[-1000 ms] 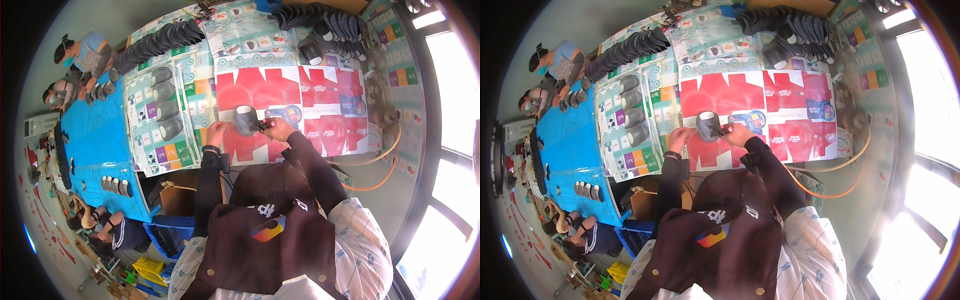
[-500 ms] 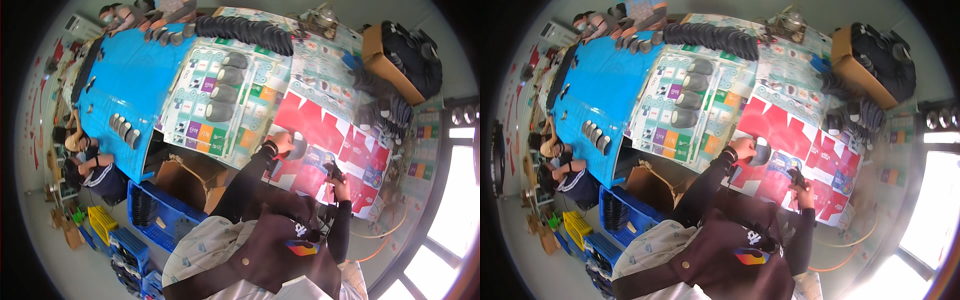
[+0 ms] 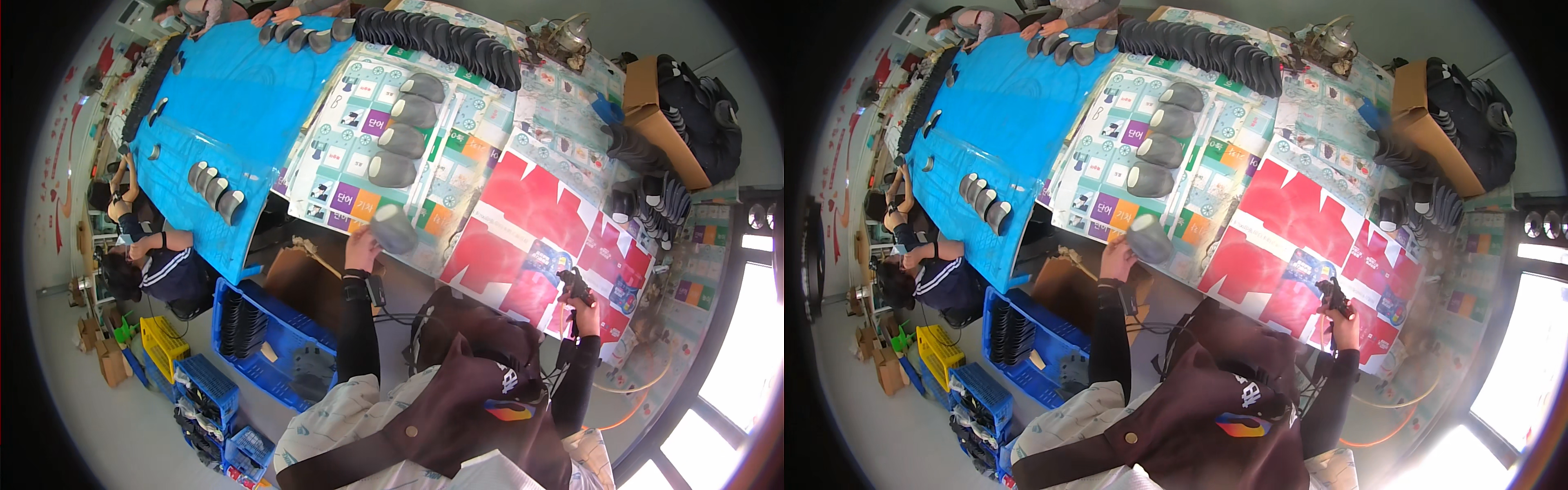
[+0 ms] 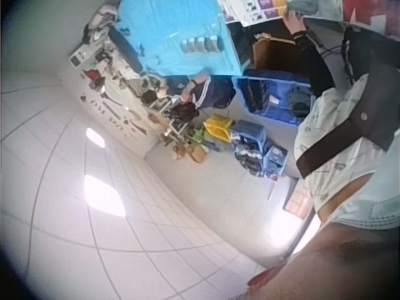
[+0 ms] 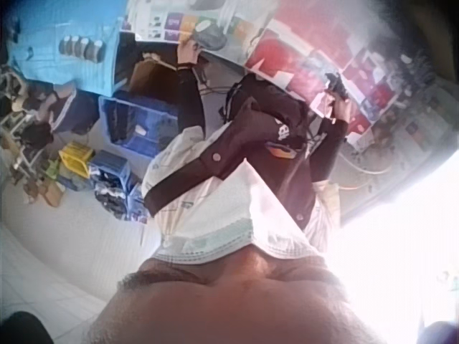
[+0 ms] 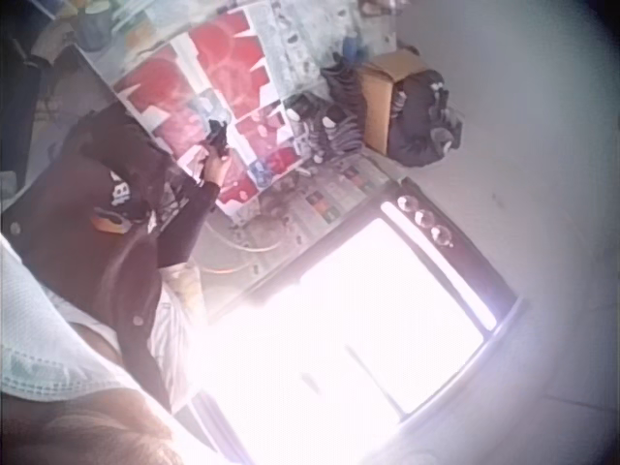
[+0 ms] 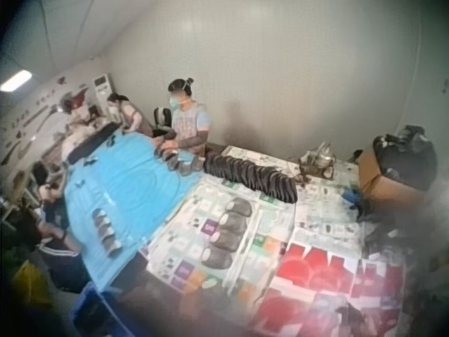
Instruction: The recorder is using a handheld hot-air gun and manual manipulation to assemble and refine shoe components at a workstation.
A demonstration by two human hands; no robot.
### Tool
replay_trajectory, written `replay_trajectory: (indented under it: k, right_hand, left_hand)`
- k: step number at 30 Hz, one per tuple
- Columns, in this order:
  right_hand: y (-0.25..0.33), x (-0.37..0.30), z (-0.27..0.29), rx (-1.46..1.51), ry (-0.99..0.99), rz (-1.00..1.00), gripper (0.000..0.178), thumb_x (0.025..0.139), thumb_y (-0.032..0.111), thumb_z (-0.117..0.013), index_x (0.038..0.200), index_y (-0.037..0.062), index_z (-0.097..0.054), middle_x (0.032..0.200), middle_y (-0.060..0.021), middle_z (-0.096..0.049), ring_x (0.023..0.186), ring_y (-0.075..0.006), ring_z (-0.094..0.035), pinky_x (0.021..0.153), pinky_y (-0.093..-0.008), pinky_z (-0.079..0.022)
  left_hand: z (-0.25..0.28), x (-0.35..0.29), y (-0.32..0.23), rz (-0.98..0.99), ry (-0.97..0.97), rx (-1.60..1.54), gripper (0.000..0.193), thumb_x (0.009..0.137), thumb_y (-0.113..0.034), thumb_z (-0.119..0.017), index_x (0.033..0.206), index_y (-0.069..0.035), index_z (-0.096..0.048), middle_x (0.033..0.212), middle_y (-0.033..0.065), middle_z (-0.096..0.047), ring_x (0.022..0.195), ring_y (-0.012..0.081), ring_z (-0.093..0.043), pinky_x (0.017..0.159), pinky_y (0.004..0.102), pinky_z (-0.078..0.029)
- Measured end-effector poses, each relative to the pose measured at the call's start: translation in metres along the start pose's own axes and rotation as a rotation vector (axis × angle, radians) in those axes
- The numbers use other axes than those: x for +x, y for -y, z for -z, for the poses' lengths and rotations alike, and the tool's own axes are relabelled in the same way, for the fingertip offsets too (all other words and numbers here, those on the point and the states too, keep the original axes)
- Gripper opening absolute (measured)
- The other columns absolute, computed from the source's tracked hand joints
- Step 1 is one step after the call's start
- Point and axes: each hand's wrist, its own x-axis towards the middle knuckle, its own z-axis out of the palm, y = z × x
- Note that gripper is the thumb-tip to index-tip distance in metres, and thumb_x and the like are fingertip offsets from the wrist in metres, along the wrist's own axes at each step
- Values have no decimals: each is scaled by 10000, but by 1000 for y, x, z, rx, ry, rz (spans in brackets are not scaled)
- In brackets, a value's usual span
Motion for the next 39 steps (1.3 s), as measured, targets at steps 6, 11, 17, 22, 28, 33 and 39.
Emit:
replay_trajectory:
  k: [6,11,17,22,28,33,39]
  right_hand:
    - [16,-1,-19,-25,71,4,289,851,87,-626,1117,16,-713,903,-39,-764,738,-112,-669,513,-253,-497]
    - [7,-7,-15,24,91,18,275,843,71,-626,1095,21,-723,897,-34,-764,718,-103,-665,504,-241,-485]
    - [-34,-16,23,86,-3,14,201,869,106,-745,1060,45,-753,761,-2,-674,619,-79,-596,514,-261,-440]
    - [-51,-31,65,164,-93,9,265,829,76,-747,1089,26,-743,870,-17,-724,684,-107,-633,537,-310,-516]
    - [-81,-38,130,143,-169,-53,290,828,102,-737,1106,22,-731,917,-68,-745,778,-135,-668,589,-314,-530]
    - [-147,-36,185,230,-216,-98,355,818,101,-773,1150,-11,-711,984,-67,-759,907,-128,-670,823,-315,-520]
    - [-204,-54,238,346,-248,-100,337,872,91,-719,1199,19,-684,927,-44,-745,726,-99,-656,555,-287,-509]
  left_hand:
    - [37,65,14,-180,-85,-318,451,928,-2,-588,1365,-30,-481,1147,127,-650,1063,305,-675,918,514,-598]
    - [48,107,49,-95,-189,-309,369,933,4,-608,1273,-55,-477,1067,170,-636,1028,346,-679,884,539,-616]
    - [51,74,57,-32,-156,-3,421,918,-206,-642,1326,-122,-577,1217,119,-656,994,267,-650,835,413,-551]
    - [-110,16,112,129,36,335,425,988,-308,-640,1356,-119,-547,1226,79,-671,1007,194,-635,781,304,-518]
    - [-372,-7,207,-650,576,1064,370,900,-217,-786,1186,-24,-651,1036,64,-734,943,216,-719,802,331,-564]
    - [-551,19,275,-103,562,1069,494,892,-390,-796,1145,11,-658,1025,88,-734,906,189,-710,731,344,-560]
    - [-660,96,367,-553,558,1692,832,864,-745,-594,862,72,-748,928,264,-735,949,440,-711,843,512,-537]
